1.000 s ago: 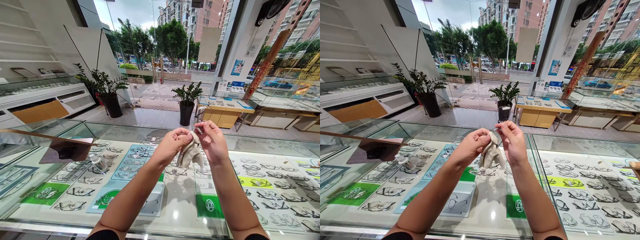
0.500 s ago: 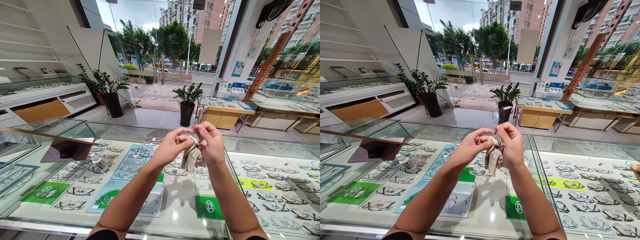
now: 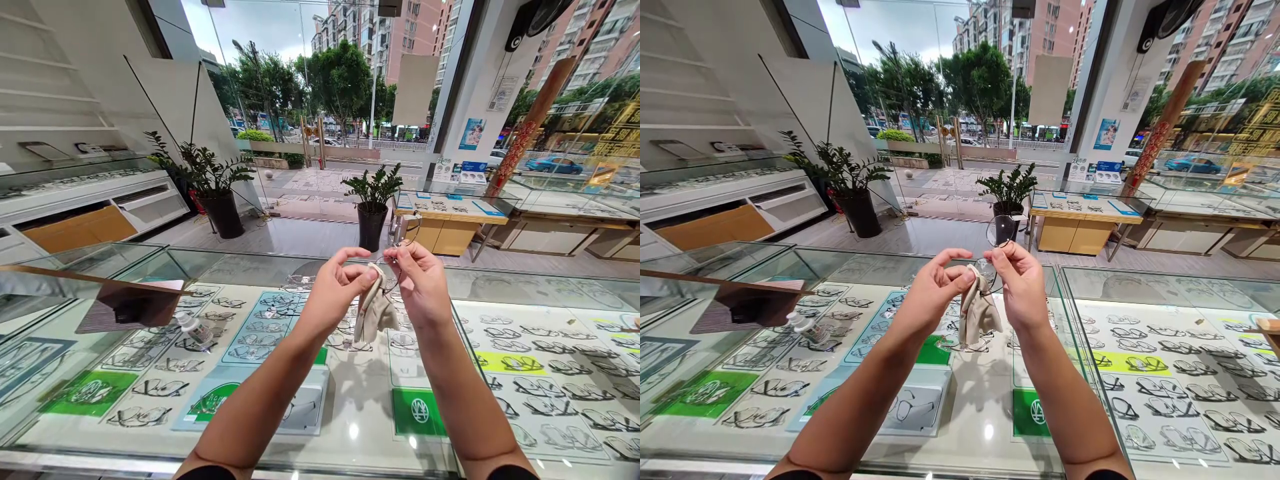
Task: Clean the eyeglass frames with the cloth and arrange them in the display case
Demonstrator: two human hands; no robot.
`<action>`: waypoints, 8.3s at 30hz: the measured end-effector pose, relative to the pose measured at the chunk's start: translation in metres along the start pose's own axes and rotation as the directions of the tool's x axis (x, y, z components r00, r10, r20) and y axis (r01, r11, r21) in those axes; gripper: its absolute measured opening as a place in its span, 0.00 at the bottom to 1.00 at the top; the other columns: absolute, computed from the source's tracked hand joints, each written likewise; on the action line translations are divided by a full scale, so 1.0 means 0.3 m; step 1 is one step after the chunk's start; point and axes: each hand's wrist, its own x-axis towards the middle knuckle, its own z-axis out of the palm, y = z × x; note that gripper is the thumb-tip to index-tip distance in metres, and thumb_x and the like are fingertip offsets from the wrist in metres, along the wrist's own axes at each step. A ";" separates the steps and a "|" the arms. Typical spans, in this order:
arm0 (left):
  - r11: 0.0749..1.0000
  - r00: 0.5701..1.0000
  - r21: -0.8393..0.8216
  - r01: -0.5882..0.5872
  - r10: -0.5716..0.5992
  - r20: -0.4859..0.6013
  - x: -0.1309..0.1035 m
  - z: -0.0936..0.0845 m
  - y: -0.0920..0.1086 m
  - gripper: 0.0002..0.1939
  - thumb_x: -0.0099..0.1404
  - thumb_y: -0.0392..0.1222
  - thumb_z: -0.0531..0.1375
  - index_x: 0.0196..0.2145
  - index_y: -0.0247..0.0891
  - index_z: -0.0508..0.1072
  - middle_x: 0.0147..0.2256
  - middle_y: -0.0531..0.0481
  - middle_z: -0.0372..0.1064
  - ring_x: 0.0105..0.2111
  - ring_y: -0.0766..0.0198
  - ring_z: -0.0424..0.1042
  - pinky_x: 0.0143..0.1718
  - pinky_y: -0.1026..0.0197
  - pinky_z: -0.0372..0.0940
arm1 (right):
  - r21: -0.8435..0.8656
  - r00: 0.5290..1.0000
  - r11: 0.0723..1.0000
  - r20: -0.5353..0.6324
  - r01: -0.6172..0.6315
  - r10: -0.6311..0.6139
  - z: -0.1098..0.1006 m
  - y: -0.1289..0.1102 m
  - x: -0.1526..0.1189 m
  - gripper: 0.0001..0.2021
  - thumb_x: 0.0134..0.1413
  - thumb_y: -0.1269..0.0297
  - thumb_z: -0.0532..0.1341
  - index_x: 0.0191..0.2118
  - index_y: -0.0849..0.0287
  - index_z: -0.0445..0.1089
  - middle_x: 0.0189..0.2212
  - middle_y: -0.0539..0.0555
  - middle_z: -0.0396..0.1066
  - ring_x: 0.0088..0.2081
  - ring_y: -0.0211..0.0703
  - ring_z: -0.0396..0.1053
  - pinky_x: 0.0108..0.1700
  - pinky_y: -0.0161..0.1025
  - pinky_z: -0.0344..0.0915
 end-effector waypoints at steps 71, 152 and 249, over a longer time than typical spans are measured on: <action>0.654 0.724 0.616 -0.440 0.663 -0.187 0.015 -0.113 0.083 0.28 0.54 0.61 0.79 0.46 0.44 0.81 0.36 0.51 0.69 0.35 0.60 0.65 0.41 0.57 0.65 | -0.790 0.899 0.500 0.139 0.354 -0.416 0.015 -0.078 -0.080 0.27 0.59 0.52 0.75 0.61 0.49 0.73 0.53 0.58 0.75 0.51 0.56 0.73 0.54 0.55 0.70; 0.195 0.302 0.860 -0.471 0.952 -0.050 0.060 -0.108 -0.026 0.30 0.62 0.50 0.78 0.57 0.43 0.74 0.52 0.44 0.72 0.43 0.61 0.74 0.45 0.56 0.73 | -0.529 0.927 0.818 -0.141 0.226 -0.347 0.021 0.003 -0.020 0.17 0.68 0.47 0.65 0.49 0.57 0.78 0.49 0.59 0.79 0.49 0.48 0.77 0.53 0.50 0.75; 0.805 0.944 0.565 -0.180 0.304 -0.132 0.040 -0.060 -0.003 0.13 0.66 0.52 0.71 0.37 0.40 0.86 0.35 0.49 0.82 0.39 0.56 0.78 0.48 0.55 0.70 | -0.797 0.942 0.503 0.260 0.335 -0.214 -0.008 0.039 -0.007 0.09 0.70 0.57 0.63 0.43 0.54 0.80 0.52 0.60 0.84 0.58 0.58 0.80 0.58 0.53 0.75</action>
